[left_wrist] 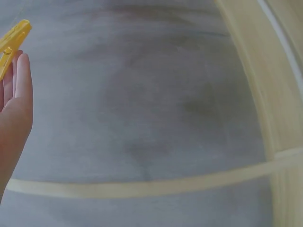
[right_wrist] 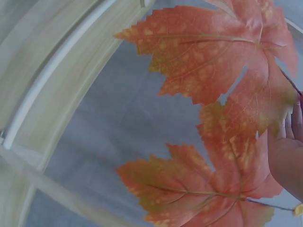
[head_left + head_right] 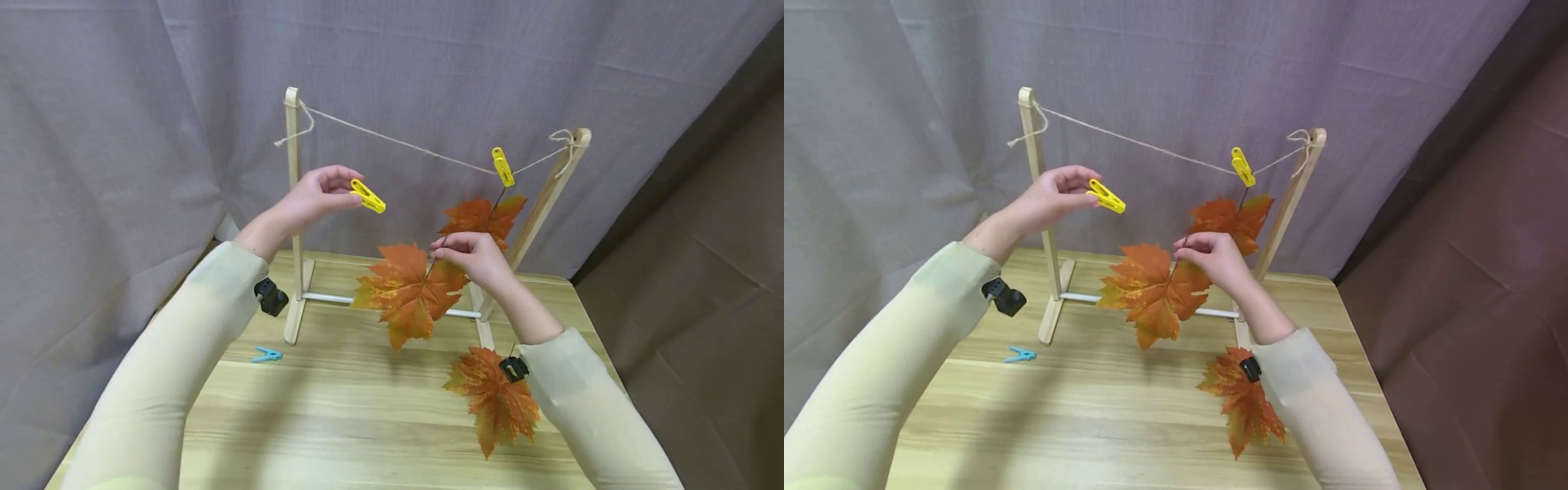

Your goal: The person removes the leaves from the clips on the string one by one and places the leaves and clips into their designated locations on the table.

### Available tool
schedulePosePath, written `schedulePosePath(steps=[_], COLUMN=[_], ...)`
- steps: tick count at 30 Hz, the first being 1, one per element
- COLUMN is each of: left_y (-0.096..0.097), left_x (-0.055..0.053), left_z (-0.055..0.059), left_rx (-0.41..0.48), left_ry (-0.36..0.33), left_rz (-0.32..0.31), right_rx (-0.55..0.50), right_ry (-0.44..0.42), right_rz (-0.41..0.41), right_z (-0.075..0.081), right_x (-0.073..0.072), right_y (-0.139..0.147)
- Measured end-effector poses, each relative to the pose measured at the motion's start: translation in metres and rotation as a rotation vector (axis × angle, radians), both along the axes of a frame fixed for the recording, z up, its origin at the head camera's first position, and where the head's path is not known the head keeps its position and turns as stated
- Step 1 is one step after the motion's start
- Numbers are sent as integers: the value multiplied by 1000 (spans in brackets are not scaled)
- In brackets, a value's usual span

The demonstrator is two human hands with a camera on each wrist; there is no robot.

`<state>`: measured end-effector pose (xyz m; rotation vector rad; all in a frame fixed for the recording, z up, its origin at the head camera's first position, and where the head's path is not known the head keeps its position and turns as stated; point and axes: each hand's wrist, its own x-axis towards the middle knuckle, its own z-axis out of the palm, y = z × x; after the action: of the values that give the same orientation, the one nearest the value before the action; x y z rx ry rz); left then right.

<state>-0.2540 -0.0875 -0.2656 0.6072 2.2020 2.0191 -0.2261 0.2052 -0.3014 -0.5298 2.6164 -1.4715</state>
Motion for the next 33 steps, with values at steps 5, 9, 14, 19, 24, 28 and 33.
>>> schedulePosePath(steps=[5,9,14,19,24,28,33], left_y=[-11,-23,-36,-47,-59,-69,-83], left_x=[7,11,15,20,24,27,29], left_z=[-13,-26,-45,-62,-76,-87,-106], left_rx=[-30,-149,-229,-228,-247,-259,-258], left_ry=[-36,-22,-52,-91,-126,-148,-168], left_rz=[1,-7,-2,-1,22,40,46], right_rx=[20,49,52,46,-6,-58,-97], right_ry=[-71,-75,-96,-152,-187,-201,-214], right_rz=[-35,-50,-48,-45,-40,-45,-64], right_z=[-2,-7,-15,-25,-35,-40,-46], right_x=[7,11,15,17,18,19,21], right_y=[15,27,37,47,58,66,77])
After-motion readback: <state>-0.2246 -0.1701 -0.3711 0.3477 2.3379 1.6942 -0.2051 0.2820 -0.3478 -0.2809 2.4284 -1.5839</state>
